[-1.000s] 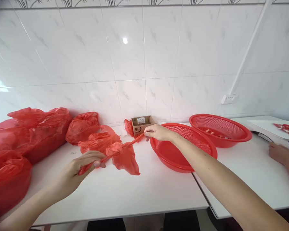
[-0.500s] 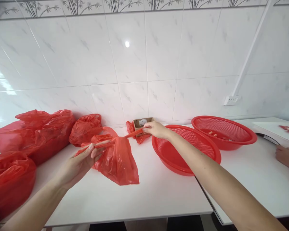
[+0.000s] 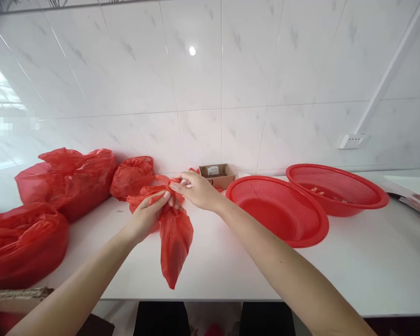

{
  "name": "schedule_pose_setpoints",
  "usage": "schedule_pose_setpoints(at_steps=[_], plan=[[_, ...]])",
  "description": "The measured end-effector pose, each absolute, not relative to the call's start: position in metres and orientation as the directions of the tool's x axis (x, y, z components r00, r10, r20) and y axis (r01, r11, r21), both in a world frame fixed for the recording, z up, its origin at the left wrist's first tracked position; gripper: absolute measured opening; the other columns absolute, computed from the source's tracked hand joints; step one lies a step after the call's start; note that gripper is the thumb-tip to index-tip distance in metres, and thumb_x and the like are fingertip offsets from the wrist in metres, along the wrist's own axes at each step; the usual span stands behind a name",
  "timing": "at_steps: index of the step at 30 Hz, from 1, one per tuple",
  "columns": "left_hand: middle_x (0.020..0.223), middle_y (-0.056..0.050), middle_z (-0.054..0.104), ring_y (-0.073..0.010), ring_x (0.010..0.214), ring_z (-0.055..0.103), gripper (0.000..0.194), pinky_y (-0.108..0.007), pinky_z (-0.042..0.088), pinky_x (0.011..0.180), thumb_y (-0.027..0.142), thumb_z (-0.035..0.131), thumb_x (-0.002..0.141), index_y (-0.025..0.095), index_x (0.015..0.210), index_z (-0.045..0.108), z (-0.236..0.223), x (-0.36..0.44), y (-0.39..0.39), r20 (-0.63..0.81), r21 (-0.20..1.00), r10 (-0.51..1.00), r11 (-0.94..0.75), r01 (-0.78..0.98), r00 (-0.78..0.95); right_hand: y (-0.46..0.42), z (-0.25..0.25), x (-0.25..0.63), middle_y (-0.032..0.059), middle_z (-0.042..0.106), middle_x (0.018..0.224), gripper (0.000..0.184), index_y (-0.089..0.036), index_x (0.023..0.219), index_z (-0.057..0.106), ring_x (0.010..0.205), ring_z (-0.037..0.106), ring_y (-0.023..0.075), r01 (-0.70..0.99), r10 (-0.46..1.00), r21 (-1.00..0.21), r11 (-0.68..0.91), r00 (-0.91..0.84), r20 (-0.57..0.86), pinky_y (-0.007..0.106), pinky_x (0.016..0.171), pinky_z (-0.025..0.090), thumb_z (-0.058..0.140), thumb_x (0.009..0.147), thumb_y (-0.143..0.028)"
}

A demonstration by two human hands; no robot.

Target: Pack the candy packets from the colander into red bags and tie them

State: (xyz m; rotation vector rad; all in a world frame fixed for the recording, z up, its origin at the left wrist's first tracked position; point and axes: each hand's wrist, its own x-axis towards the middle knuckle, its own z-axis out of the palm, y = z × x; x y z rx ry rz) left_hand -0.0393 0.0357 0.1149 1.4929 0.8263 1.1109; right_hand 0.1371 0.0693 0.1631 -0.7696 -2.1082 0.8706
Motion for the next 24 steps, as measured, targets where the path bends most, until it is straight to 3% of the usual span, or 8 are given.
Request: schedule_pose_setpoints(at_steps=[3,5,7,9,11,16,20,24], plan=[[0.080,-0.002,0.064,-0.0160,0.078,0.059,0.029,-0.028,0.046,0.074,0.043,0.055,0.091,0.019,0.076,0.063,0.115,-0.046,0.038,0.250,0.966,0.936,-0.226,-0.125,0.246,0.061,0.129,0.133,0.0091,0.054,0.127,0.057,-0.026,0.132,0.047,0.113,0.054,0.0206,0.122,0.816,-0.893,0.433,-0.475,0.331,0.038,0.094,0.044,0.066,0.082,-0.046],[0.083,-0.003,0.065,-0.0161,0.079,0.060,0.027,-0.029,0.047,0.076,0.043,0.056,0.090,0.019,0.082,0.067,0.117,-0.048,0.035,0.259,0.964,0.937,-0.236,-0.122,0.235,0.053,0.100,0.125,0.0079,0.053,0.130,0.069,-0.028,0.136,0.041,0.116,0.052,0.0214,0.081,0.822,-0.919,0.387,-0.481,0.304,0.037,0.093,0.045,0.073,0.076,-0.041],[0.088,-0.004,0.067,-0.0175,0.082,0.061,0.028,-0.030,0.047,0.078,0.043,0.057,0.090,0.019,0.087,0.071,0.118,-0.049,0.031,0.265,0.964,0.933,-0.250,-0.090,0.243,0.044,0.072,0.115,0.0053,0.063,0.108,0.039,-0.023,0.114,0.057,0.098,0.059,0.0209,0.119,0.818,-0.931,0.344,-0.525,0.235,0.035,0.082,0.048,0.068,0.078,-0.034],[0.091,-0.006,0.069,-0.0189,0.085,0.062,0.030,-0.031,0.048,0.077,0.043,0.058,0.089,0.017,0.087,0.072,0.120,-0.049,0.027,0.261,0.965,0.939,-0.253,-0.063,0.226,0.039,0.052,0.108,0.0016,0.062,0.081,0.009,-0.019,0.084,0.059,0.075,0.059,0.0177,0.186,0.824,-0.938,0.294,-0.546,0.150,0.032,0.067,0.047,0.057,0.083,-0.028],[0.090,-0.007,0.069,-0.0203,0.087,0.063,0.030,-0.031,0.049,0.076,0.043,0.060,0.088,0.016,0.085,0.073,0.122,-0.051,0.024,0.261,0.965,0.950,-0.250,-0.084,0.171,0.038,0.044,0.105,-0.0008,0.057,0.069,0.012,-0.019,0.071,0.053,0.064,0.053,0.0147,0.214,0.824,-0.938,0.274,-0.555,0.115,0.028,0.059,0.043,0.050,0.083,-0.022],[0.089,-0.008,0.071,-0.0224,0.092,0.064,0.027,-0.032,0.050,0.080,0.039,0.063,0.086,0.015,0.080,0.074,0.125,-0.055,0.022,0.268,0.957,0.959,-0.254,-0.140,0.096,0.043,0.051,0.112,-0.0030,0.054,0.067,0.010,-0.019,0.069,0.050,0.061,0.050,0.0124,0.254,0.740,-0.911,0.326,-0.667,0.079,0.025,0.057,0.039,0.050,0.079,-0.017],[0.089,-0.009,0.072,-0.0240,0.091,0.065,0.028,-0.034,0.052,0.078,0.040,0.064,0.085,0.014,0.079,0.073,0.130,-0.067,0.014,0.231,0.970,0.965,-0.217,-0.112,0.128,0.036,0.049,0.114,0.0000,0.063,0.081,0.007,-0.019,0.083,0.059,0.074,0.058,0.0157,0.166,0.732,-0.950,0.265,-0.675,0.086,0.028,0.066,0.046,0.055,0.084,-0.025],[0.081,-0.003,0.070,-0.0186,0.081,0.065,0.027,-0.032,0.052,0.077,0.038,0.060,0.088,0.012,0.081,0.068,0.158,-0.125,-0.009,0.244,0.967,0.969,-0.246,-0.075,-0.035,0.020,0.019,0.122,0.0050,0.061,0.123,0.032,-0.025,0.117,0.059,0.112,0.056,0.0202,-0.012,0.852,-0.974,0.226,-0.483,0.204,0.035,0.096,0.044,0.057,0.089,-0.042]])
